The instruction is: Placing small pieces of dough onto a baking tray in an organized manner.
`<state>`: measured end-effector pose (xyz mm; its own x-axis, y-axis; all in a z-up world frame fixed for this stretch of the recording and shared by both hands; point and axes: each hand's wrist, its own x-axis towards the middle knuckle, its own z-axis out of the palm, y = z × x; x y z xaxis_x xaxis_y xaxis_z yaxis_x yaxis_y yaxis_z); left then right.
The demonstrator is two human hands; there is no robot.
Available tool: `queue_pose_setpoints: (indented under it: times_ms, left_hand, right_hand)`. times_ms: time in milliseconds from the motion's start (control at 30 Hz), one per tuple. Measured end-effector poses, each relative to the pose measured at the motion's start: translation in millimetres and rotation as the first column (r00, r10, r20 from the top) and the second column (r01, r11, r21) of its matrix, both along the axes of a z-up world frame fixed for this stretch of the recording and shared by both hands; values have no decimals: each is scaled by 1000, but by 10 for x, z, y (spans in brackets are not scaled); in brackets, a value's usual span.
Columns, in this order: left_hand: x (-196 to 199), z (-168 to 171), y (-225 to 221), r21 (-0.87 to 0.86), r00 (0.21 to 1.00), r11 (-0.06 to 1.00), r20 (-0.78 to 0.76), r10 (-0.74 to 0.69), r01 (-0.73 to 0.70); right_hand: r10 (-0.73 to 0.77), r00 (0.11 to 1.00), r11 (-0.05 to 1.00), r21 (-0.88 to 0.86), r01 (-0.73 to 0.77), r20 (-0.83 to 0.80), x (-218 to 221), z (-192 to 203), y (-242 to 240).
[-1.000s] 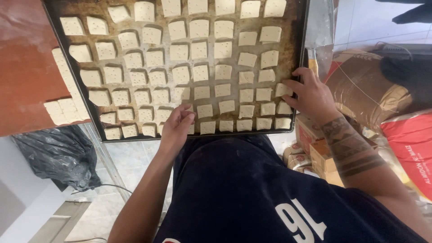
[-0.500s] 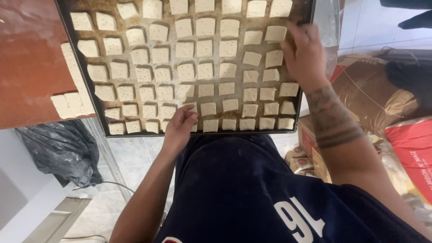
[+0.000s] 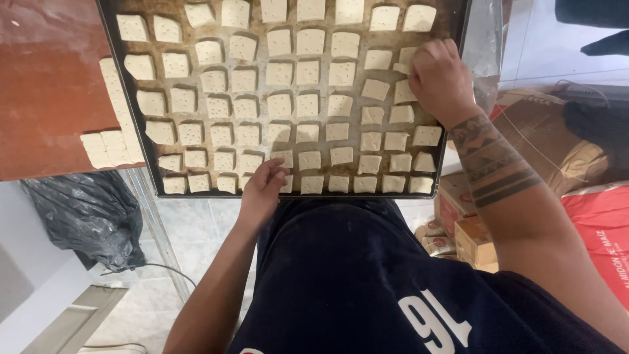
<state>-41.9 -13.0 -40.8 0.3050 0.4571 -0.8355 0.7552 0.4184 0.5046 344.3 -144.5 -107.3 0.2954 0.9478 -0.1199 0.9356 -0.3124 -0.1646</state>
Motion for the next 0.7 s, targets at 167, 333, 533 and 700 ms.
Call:
queue_pose_setpoints:
  times_ms: [167, 333, 533, 700]
  left_hand:
    - [5, 10, 32, 17, 1000, 1000, 4, -10, 10]
    - [55, 82, 60, -15, 999, 1000, -46, -8, 8]
    - [-7, -49, 24, 19, 998, 998, 26, -60, 59]
    - [105, 81, 33, 13, 998, 998, 24, -61, 61]
  right_hand:
    - [-480, 676, 833, -48, 552, -559, -20, 448, -53]
    - [-634, 467, 690, -178, 701, -617, -53, 770, -313]
    - [-546, 773, 837, -252, 485, -323, 17, 22, -986]
    - [-246, 961, 968, -89, 235, -129, -53, 163, -856]
